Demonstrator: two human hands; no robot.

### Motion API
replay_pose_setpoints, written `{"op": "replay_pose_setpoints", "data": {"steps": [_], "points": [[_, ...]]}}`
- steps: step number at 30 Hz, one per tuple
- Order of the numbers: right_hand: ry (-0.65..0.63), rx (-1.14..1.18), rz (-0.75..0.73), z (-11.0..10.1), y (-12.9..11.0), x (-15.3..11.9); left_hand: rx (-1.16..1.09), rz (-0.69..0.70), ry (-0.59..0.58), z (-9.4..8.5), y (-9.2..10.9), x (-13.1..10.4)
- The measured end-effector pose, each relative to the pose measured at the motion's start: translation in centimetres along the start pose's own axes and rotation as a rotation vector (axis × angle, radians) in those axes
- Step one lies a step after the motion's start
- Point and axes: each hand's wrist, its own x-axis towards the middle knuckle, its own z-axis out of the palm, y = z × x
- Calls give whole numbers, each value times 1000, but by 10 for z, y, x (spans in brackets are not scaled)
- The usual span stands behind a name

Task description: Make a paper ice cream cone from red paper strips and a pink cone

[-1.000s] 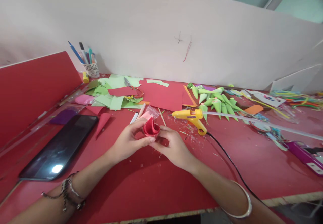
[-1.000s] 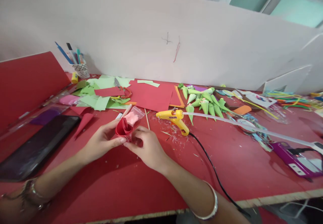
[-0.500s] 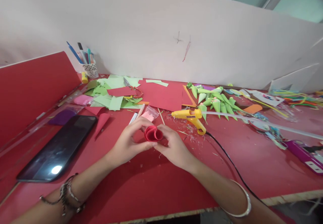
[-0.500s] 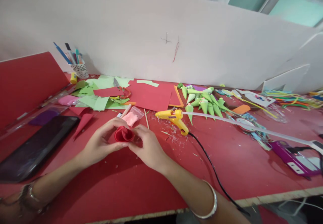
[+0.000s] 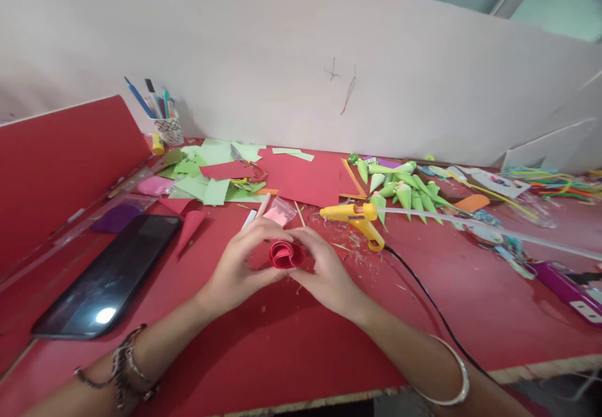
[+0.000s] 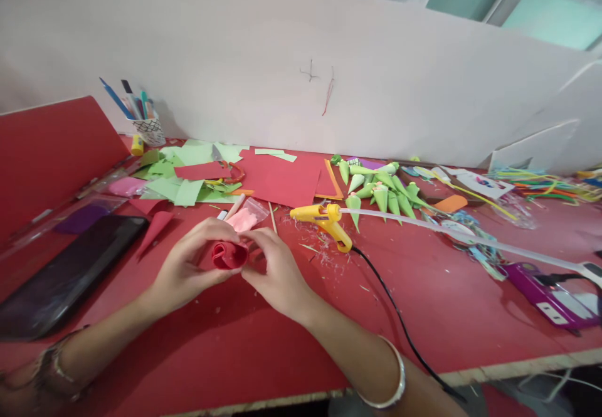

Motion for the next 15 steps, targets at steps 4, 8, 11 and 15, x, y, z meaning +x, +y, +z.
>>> {"op": "replay_pose_setpoints", "data": {"steps": [4,8,11,15], "points": [[155,55,-28,2,3,-1,213,38,100,0,2,1],[332,-10,-144,-2,-3,-2,314,28,126,0,2,2],[357,-141,-278,-7,-11,-5,316,-11,94,0,0,2],[294,-261,-392,-8,-17,-10,319,-44,62,2,-2,-1]]}}
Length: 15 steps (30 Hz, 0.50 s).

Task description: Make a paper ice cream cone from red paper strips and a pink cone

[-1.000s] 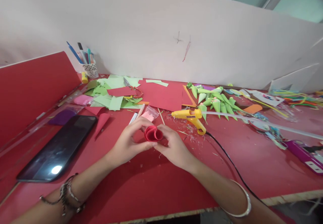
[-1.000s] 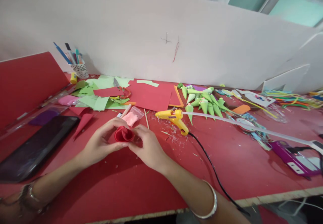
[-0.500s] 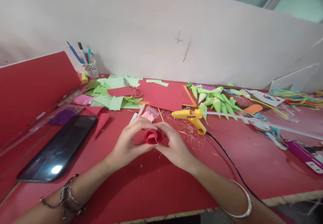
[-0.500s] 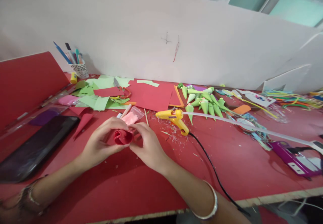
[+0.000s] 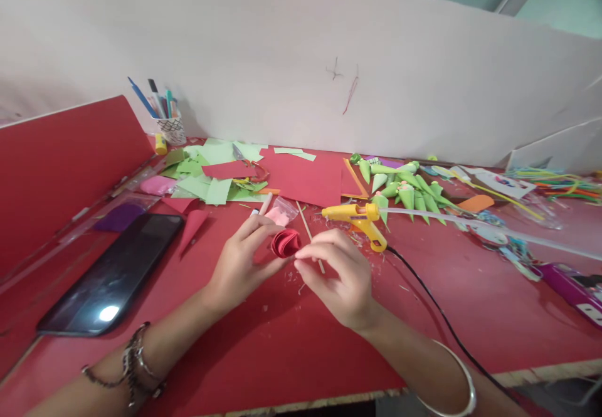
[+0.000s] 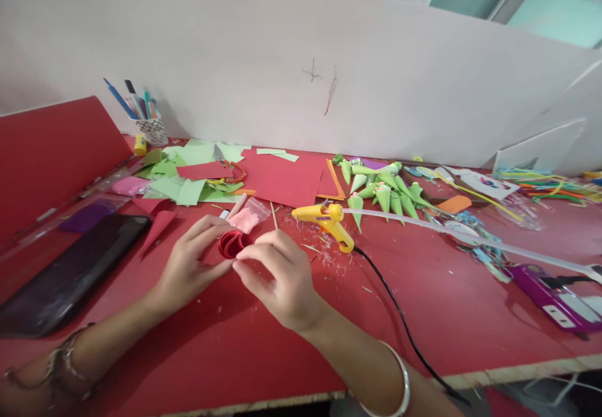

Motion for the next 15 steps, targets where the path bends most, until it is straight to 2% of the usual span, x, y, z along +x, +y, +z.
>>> {"op": "replay_pose_setpoints", "data": {"steps": [6,15], "points": [[-13,-101,13,3,-1,0,94,-7,28,3,-1,-4],[-6,-50,160,6,1,0,255,74,20,3,-3,-6]]}}
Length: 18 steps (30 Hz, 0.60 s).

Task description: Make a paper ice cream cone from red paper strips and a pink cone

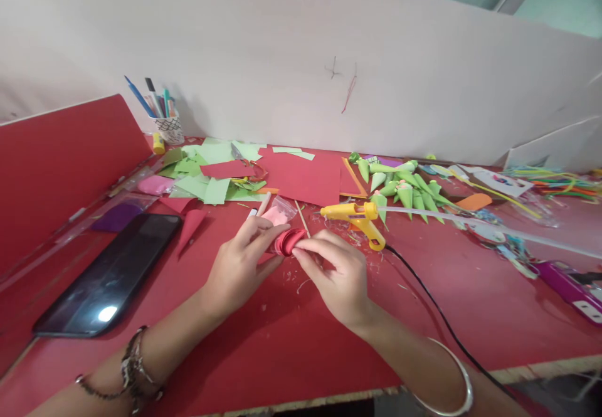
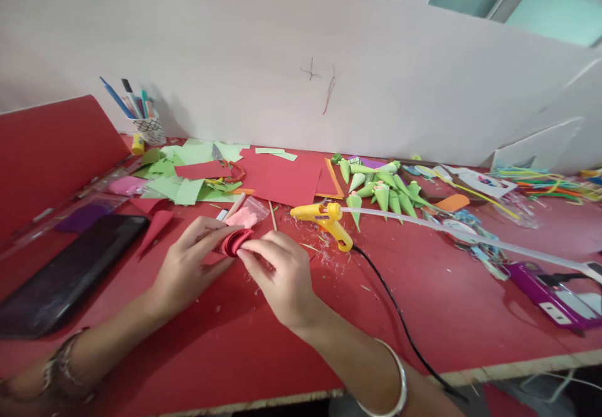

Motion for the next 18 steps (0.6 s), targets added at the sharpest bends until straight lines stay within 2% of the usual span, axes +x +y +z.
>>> {"op": "replay_pose_setpoints", "data": {"steps": [5,18], "points": [[-32,56,41,1,0,0,34,27,0,-1,0,0],[-14,93,68,0,-2,1,0,56,22,1,-3,-2]]}}
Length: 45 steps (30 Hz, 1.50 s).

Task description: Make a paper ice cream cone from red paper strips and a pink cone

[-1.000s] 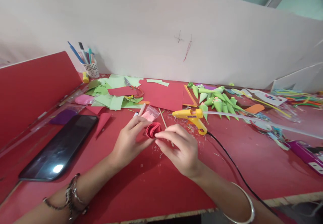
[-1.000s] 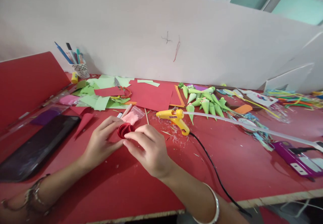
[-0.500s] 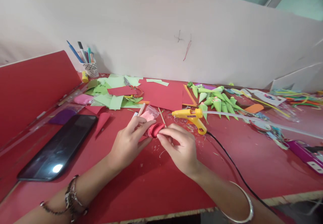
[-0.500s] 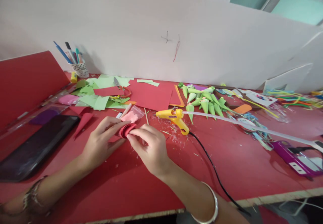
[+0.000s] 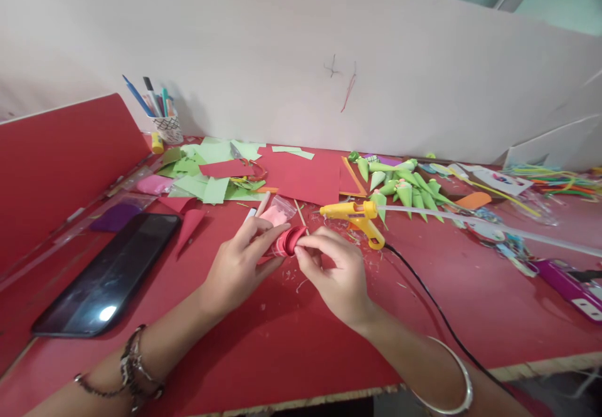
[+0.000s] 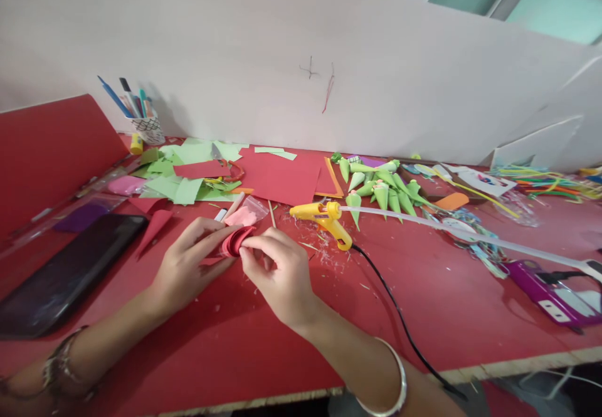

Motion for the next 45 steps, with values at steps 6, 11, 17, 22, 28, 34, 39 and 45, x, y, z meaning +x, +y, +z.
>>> {"op": "replay_pose_setpoints", "data": {"steps": [6,11,17,22,28,34,39,45], "points": [[30,-25,-3,-1,0,0,-41,-37,-15,1,2,1],[44,-69,-22,-2,3,2,-94,-256,-259,-1,4,3],[53,-112,-100,-3,3,5,-323,-313,-432,-4,4,9],[58,-172,-205,-6,1,5,-596,-317,-453,-4,3,10],[42,-134,-182,-5,2,6,-802,-389,-491,-1,4,9],[-31,-29,0,-6,5,10,-801,-453,-469,0,5,12],[-113,-48,-38,-11,9,12,-713,-538,-399,1,0,7],[-135,-34,-56,-11,9,12,-638,-499,-387,2,-2,4]]}}
